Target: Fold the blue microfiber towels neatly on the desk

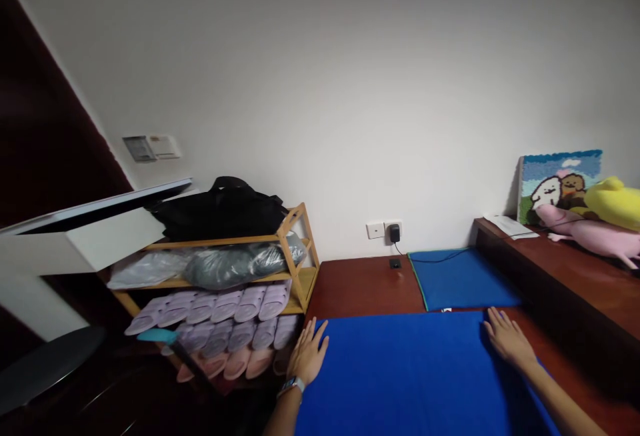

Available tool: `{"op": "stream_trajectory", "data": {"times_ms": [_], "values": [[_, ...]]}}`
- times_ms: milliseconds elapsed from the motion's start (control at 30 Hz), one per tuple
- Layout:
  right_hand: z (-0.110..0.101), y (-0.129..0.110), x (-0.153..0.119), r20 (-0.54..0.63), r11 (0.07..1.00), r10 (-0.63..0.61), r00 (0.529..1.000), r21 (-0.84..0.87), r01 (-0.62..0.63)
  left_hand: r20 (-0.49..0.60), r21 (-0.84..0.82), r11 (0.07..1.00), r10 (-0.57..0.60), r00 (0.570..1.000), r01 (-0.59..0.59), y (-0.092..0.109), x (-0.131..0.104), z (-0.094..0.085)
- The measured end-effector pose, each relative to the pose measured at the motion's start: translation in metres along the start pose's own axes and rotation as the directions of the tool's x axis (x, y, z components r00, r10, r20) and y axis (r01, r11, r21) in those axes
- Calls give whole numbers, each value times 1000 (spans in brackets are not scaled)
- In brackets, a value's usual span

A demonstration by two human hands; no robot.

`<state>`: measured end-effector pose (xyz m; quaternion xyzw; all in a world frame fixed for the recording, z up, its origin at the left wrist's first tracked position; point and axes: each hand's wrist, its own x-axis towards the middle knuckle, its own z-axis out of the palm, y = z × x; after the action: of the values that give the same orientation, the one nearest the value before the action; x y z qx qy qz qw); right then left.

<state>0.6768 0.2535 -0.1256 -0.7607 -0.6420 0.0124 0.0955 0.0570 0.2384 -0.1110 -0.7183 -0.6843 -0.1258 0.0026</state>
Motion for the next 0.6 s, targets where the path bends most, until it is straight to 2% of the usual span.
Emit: {"op": "stream_trajectory", "data": {"times_ms": [33, 100, 167, 233, 300, 333, 400, 467, 533, 600], "values": [[-4, -30, -8, -51, 999, -24, 998, 40, 26, -6, -1, 1000, -2, 1000, 2, 0, -1, 1], [-7, -105, -28, -100, 974, -160, 982, 147, 174, -13, 0, 1000, 6, 1000, -6, 1, -2, 2], [-5, -191, -50, -74, 912, -320, 945, 247, 328, -11, 2, 1000, 20, 1000, -20, 1, -3, 3], [0, -270, -69, -9, 832, -476, 879, 318, 454, 2, 3, 1000, 19, 1000, -19, 1, -3, 3], [6, -323, -80, 45, 769, -576, 816, 369, 522, 15, 5, 1000, 3, 1000, -3, 0, -3, 4], [8, -338, -82, 71, 756, -600, 797, 378, 535, 18, 8, 1000, -5, 1000, 4, 0, -2, 5], [12, -340, -78, 114, 770, -596, 795, 364, 525, 11, 14, 1000, -8, 1000, 8, -1, -1, 8], [14, -312, -68, 124, 812, -543, 831, 329, 482, 0, 21, 1000, -1, 1000, 1, -3, 0, 10], [15, -259, -56, 103, 863, -459, 883, 290, 414, -9, 23, 1000, 7, 1000, -7, -5, 1, 13], [16, -191, -44, 84, 915, -355, 931, 235, 328, -15, 18, 1000, 10, 1000, -9, -8, 3, 16]]}}
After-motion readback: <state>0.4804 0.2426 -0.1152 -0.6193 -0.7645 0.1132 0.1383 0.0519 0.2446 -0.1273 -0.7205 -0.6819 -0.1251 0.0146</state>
